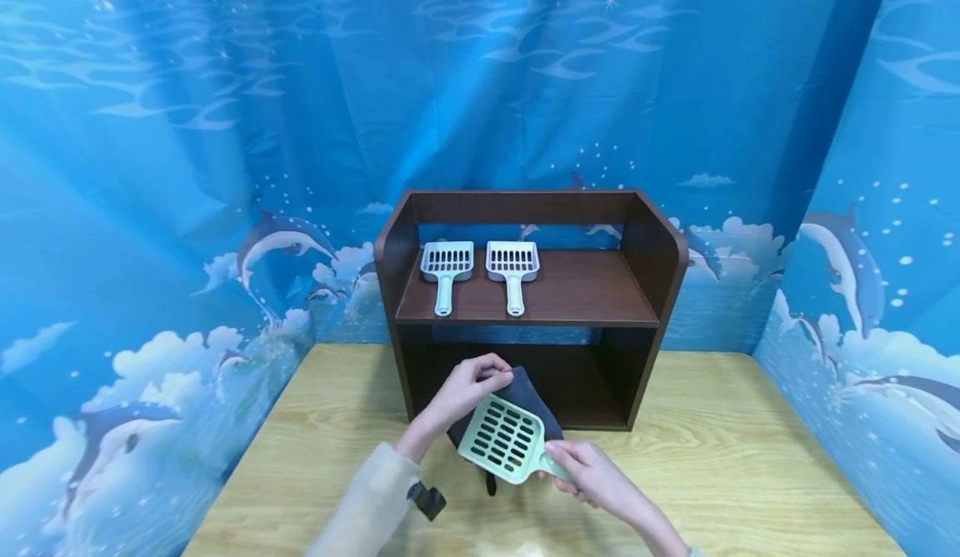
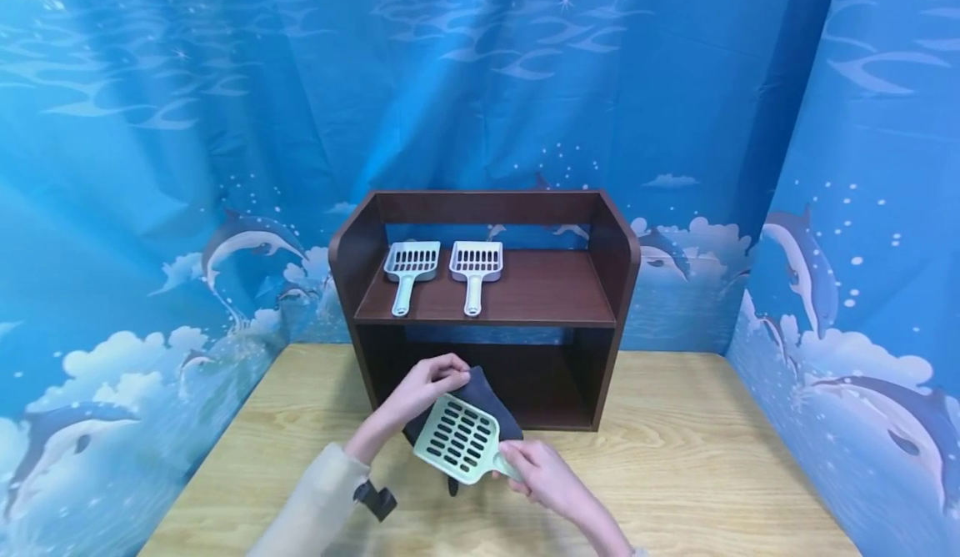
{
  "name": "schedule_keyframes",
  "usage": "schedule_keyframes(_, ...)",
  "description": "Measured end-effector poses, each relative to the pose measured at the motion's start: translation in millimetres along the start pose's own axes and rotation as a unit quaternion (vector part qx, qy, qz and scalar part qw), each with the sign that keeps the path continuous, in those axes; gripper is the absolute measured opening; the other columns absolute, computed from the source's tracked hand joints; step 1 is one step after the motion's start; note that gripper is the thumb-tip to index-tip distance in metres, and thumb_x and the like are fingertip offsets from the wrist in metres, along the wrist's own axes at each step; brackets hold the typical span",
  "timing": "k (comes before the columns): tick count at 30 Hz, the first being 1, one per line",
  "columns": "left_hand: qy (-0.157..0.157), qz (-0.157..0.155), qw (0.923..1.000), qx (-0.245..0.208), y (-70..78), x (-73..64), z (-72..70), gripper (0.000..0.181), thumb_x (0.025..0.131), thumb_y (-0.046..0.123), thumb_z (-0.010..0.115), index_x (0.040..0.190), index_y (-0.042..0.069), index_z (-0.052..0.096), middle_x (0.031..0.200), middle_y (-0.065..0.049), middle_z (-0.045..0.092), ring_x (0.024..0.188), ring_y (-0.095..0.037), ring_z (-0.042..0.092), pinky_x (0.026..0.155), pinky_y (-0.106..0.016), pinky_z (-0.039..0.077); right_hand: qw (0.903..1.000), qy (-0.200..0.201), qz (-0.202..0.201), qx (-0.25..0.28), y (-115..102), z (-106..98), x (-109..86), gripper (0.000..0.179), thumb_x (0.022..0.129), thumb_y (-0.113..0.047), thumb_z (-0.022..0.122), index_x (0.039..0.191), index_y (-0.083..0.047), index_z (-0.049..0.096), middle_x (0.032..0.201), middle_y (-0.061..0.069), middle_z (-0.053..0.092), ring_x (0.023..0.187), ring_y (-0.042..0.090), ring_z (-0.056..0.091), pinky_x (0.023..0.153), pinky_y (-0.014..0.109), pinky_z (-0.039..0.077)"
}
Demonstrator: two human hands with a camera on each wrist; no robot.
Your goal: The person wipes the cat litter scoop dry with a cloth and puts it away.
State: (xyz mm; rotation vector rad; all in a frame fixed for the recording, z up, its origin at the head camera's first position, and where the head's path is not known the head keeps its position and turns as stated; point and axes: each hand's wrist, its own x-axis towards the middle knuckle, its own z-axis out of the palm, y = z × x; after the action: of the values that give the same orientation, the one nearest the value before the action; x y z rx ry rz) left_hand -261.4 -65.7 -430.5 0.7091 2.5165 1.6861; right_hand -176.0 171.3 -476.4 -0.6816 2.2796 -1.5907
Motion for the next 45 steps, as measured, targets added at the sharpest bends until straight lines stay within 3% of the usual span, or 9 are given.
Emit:
schedule_keyframes(3, -0.069, 0.029, 0.9962, 0.045, 4.6, 1.9, 3.1, 0.018, 0.098, 0.026, 0.065, 0.102, 0.010, 0.071, 0.096, -0.001, 0.075, 0.088, -0.005, 0.064, 0.084, -0.025, 0.048, 0.9998, -0.020, 0.001, -0.002, -1.9, -1.8, 1.7, 0.043, 0.111, -0.028, 0.040, 0.104, 0.005, 0.067, 0.064, -0.003, 0.051, 0.047, 0.000, 0.036, 0.040, 0.016, 0.027)
schedule_keyframes(7, -0.147, 0.055, 0.9857, 0.061, 9.5, 3.3, 8.4, 0.017, 0.099, 0.027, 0.064, 0.104, 0.012, 0.070, 0.092, 0.004, 0.073, 0.084, -0.002, 0.062, 0.084, -0.024, 0.047, 0.9989, -0.046, -0.003, -0.007, -4.3, -1.5, 4.4, 0.044, 0.111, -0.027, 0.041, 0.105, 0.008, 0.067, 0.065, -0.004, 0.052, 0.049, 0.000, 0.036, 0.041, 0.016, 0.027)
schedule_keyframes(10, -0.186, 0.061, 0.9788, 0.061, 11.5, 3.2, 7.9, 0.017, 0.100, 0.028, 0.063, 0.107, 0.014, 0.069, 0.091, 0.008, 0.073, 0.084, -0.002, 0.061, 0.086, -0.024, 0.045, 0.9986, -0.051, -0.008, -0.008, -4.8, 0.1, 4.5, 0.045, 0.111, -0.027, 0.041, 0.104, 0.010, 0.066, 0.064, -0.005, 0.051, 0.049, -0.001, 0.037, 0.042, 0.016, 0.028)
schedule_keyframes(13, -0.195, 0.053, 0.9780, 0.050, 9.7, 3.7, 3.9, 0.018, 0.100, 0.030, 0.062, 0.108, 0.015, 0.069, 0.092, 0.009, 0.072, 0.085, -0.003, 0.061, 0.085, -0.024, 0.046, 0.9989, -0.042, -0.015, -0.011, -5.5, 1.2, 4.0, 0.043, 0.111, -0.026, 0.041, 0.103, 0.008, 0.067, 0.064, -0.005, 0.052, 0.050, -0.001, 0.038, 0.044, 0.016, 0.029)
schedule_keyframes(19, -0.122, 0.014, 0.9920, -0.029, 0.6, 2.5, -3.9, 0.022, 0.101, 0.024, 0.061, 0.111, 0.007, 0.069, 0.100, 0.000, 0.070, 0.090, -0.009, 0.062, 0.085, -0.025, 0.046, 0.9997, -0.009, -0.023, -0.005, -9.7, -2.5, 1.2, 0.039, 0.110, -0.024, 0.042, 0.101, 0.005, 0.067, 0.068, -0.006, 0.055, 0.053, -0.002, 0.041, 0.046, 0.015, 0.030)
schedule_keyframes(23, -0.060, -0.004, 0.9950, -0.079, -4.3, -0.7, -5.7, 0.024, 0.101, 0.022, 0.060, 0.113, 0.002, 0.067, 0.103, -0.002, 0.067, 0.092, -0.011, 0.059, 0.087, -0.026, 0.045, 0.9995, 0.009, -0.028, -0.009, -9.5, -8.0, -2.2, 0.038, 0.110, -0.021, 0.042, 0.100, 0.006, 0.066, 0.068, -0.006, 0.055, 0.052, -0.002, 0.039, 0.045, 0.015, 0.029)
schedule_keyframes(32, 0.023, -0.056, 0.9766, -0.206, -11.8, -11.2, 2.0, 0.031, 0.103, 0.018, 0.057, 0.122, -0.007, 0.057, 0.093, 0.002, 0.067, 0.080, -0.008, 0.061, 0.073, -0.024, 0.050, 0.9991, 0.039, -0.017, -0.005, -4.8, -17.6, -6.9, 0.037, 0.110, -0.022, 0.042, 0.108, 0.008, 0.064, 0.062, -0.004, 0.050, 0.048, 0.000, 0.038, 0.042, 0.015, 0.029)
schedule_keyframes(38, 0.064, -0.044, 0.9767, -0.200, -15.1, -16.6, 9.4, 0.028, 0.102, 0.015, 0.058, 0.119, -0.007, 0.056, 0.096, 0.000, 0.066, 0.082, -0.008, 0.060, 0.071, -0.022, 0.048, 0.9967, 0.070, -0.002, 0.040, -4.8, -22.4, -9.0, 0.044, 0.111, -0.023, 0.038, 0.111, 0.014, 0.060, 0.061, -0.005, 0.045, 0.045, -0.001, 0.034, 0.041, 0.014, 0.027)
schedule_keyframes(45, 0.079, -0.016, 0.9827, -0.167, -18.3, -23.4, 13.0, 0.021, 0.102, 0.012, 0.059, 0.114, -0.005, 0.059, 0.098, -0.004, 0.065, 0.083, -0.007, 0.059, 0.073, -0.022, 0.048, 0.9894, 0.124, 0.033, 0.066, -2.6, -27.4, -10.7, 0.048, 0.111, -0.030, 0.038, 0.107, 0.013, 0.059, 0.060, -0.003, 0.045, 0.042, 0.000, 0.032, 0.040, 0.015, 0.025)
